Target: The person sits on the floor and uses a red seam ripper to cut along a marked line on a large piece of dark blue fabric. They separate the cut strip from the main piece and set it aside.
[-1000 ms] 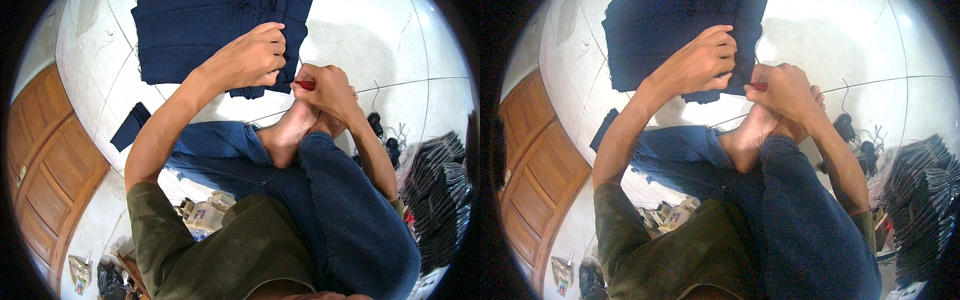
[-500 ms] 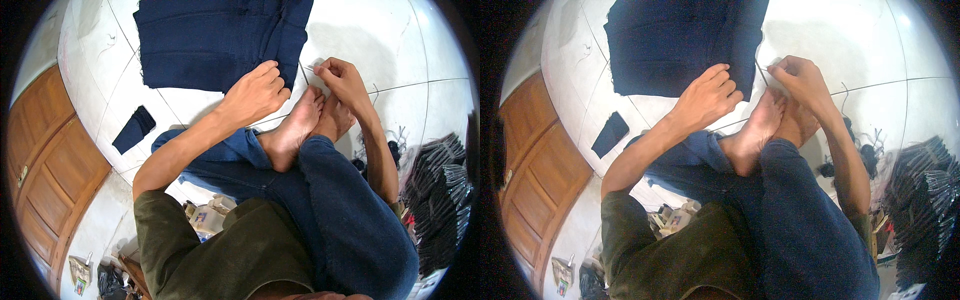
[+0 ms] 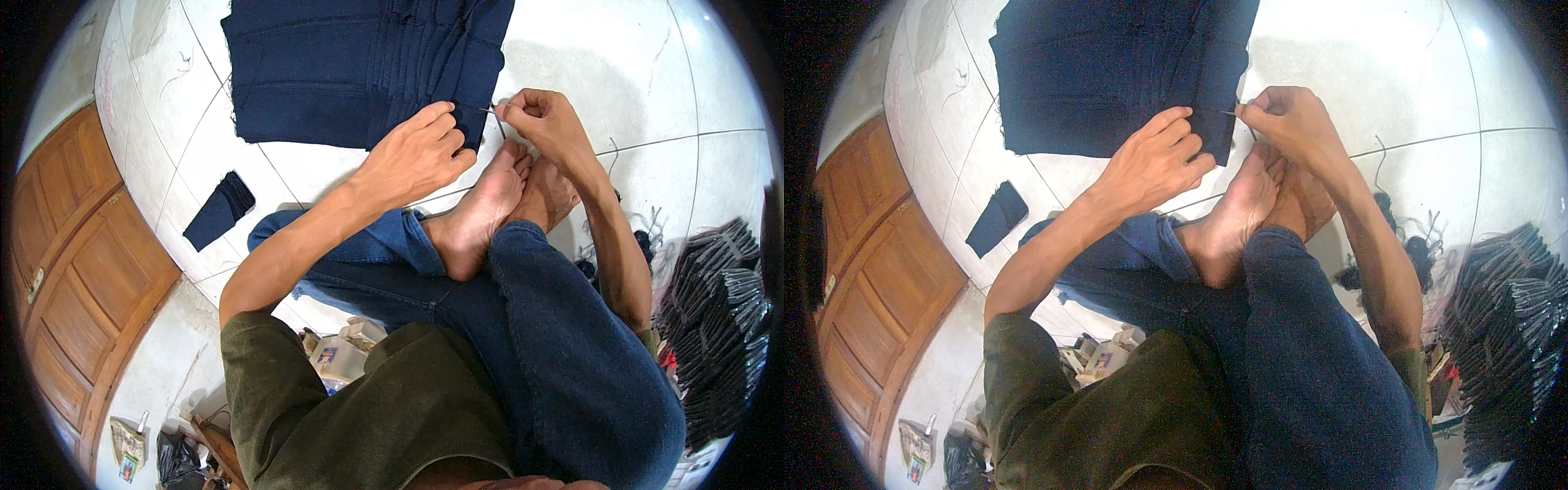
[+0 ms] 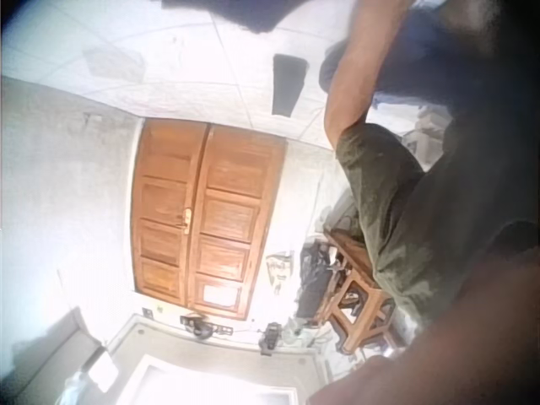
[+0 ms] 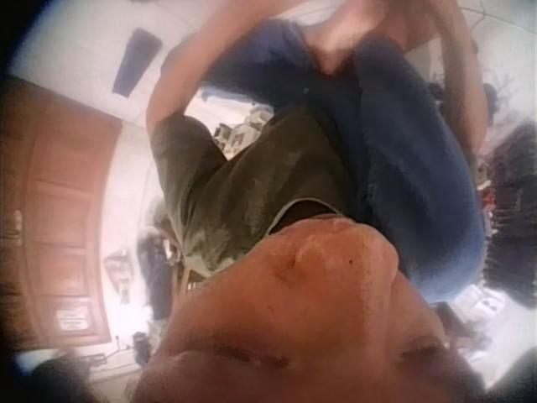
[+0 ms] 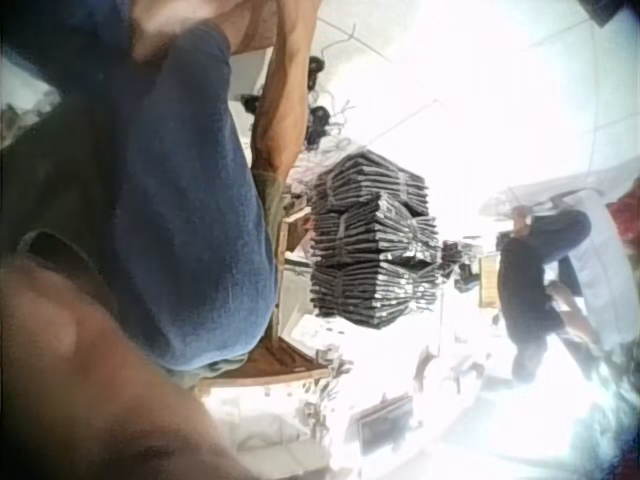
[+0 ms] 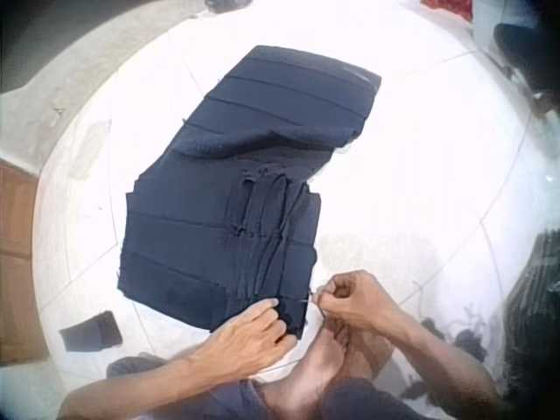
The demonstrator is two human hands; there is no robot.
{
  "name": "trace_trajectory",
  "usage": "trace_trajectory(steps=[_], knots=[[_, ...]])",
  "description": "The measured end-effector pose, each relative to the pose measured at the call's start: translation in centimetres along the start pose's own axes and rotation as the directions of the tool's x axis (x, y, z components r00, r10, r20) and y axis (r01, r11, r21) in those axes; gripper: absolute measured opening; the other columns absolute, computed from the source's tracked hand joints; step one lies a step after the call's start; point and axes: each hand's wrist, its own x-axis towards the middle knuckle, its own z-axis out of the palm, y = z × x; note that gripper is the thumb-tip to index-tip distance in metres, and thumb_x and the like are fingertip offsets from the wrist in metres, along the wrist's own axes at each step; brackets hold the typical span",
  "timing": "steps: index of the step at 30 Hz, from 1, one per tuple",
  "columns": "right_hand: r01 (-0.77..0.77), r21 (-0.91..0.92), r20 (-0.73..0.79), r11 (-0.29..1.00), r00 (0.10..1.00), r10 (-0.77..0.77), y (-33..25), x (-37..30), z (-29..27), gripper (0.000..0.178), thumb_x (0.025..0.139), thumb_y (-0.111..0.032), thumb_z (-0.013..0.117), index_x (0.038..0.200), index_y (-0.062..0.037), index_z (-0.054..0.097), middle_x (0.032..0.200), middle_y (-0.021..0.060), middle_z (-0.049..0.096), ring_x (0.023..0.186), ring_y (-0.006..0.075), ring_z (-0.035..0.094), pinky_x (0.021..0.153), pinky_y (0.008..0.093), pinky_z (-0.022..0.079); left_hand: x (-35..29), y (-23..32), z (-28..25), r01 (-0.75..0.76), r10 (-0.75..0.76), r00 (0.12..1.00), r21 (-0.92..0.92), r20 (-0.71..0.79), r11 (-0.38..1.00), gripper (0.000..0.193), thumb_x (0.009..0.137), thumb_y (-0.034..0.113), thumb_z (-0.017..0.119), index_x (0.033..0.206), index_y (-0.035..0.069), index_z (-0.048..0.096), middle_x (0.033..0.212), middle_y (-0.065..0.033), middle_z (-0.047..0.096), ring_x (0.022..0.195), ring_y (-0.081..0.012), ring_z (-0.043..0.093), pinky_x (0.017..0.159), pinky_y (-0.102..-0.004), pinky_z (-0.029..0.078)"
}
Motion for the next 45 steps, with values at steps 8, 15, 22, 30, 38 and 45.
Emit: trace_trajectory(steps=[8,15,22,30,38,45], knots=[[0.025,0.031,-0.002,0.999,1.000,-0.025,0.5,0.2,0.3,0.041,0.088,-0.038,0.075,0.085,0.0031,0.074,0.071,0.0113,0.069,0.069,0.0173,0.064,0.066,0.0330,0.051,0.0,0.1,0.2,0.015,-0.015,1.000,-0.006,0.002,1.000,0.022,0.070,0.019,0.080,0.089,0.012,0.071,0.081,-0.0055,0.061,0.092,-0.0236,0.061,0.114,-0.0434,0.044],[0.033,0.083,-0.038,0.996,0.999,-0.030,0.4,-0.1,0.8,0.040,0.088,-0.036,0.074,0.084,0.0038,0.073,0.070,0.0115,0.069,0.068,0.0170,0.064,0.064,0.0341,0.051,0.1,0.2,0.0,0.020,-0.020,1.000,-0.005,-0.003,1.000,0.022,0.069,0.020,0.081,0.087,0.011,0.070,0.080,-0.0061,0.061,0.092,-0.0241,0.062,0.113,-0.0430,0.045],[0.057,0.136,-0.144,0.989,0.989,-0.037,0.5,-0.2,0.3,0.038,0.089,-0.035,0.074,0.087,0.0030,0.074,0.071,0.0069,0.068,0.069,0.0151,0.062,0.066,0.0307,0.049,1.4,1.3,1.2,0.173,-0.157,0.983,0.180,-0.097,0.968,0.035,0.069,0.031,0.081,0.090,0.009,0.065,0.080,-0.0072,0.059,0.089,-0.0232,0.063,0.098,-0.0414,0.047],[-0.011,0.310,-0.282,0.951,0.954,0.103,-1.0,-0.3,-4.4,0.042,0.094,-0.041,0.067,0.096,-0.0001,0.074,0.074,-0.0022,0.056,0.073,0.0082,0.048,0.068,0.0251,0.037,7.6,2.3,2.2,0.557,-0.502,0.825,0.228,-0.258,0.798,0.038,0.076,0.039,0.082,0.091,0.011,0.062,0.088,-0.0060,0.055,0.074,-0.0222,0.062,0.076,-0.0368,0.041],[0.020,0.358,-0.287,0.933,0.954,0.089,-2.0,0.3,-4.8,0.042,0.093,-0.042,0.067,0.098,-0.0010,0.075,0.072,-0.0015,0.054,0.071,0.0092,0.047,0.068,0.0251,0.036,8.9,-2.2,1.4,0.510,-0.398,0.825,0.226,-0.401,0.830,0.033,0.076,0.038,0.084,0.093,0.012,0.074,0.106,-0.0056,0.061,0.109,-0.0297,0.052,0.093,-0.0485,0.037],[0.056,0.176,-0.245,0.983,0.969,-0.011,-0.7,2.5,-4.4,0.037,0.096,-0.044,0.068,0.094,-0.0080,0.076,0.070,-0.0057,0.055,0.063,0.0040,0.044,0.059,0.0214,0.031,8.1,-2.7,1.9,0.478,-0.358,0.806,0.162,-0.472,0.863,0.018,0.078,0.024,0.080,0.091,0.014,0.075,0.108,-0.0022,0.064,0.112,-0.0292,0.052,0.095,-0.0487,0.036]])
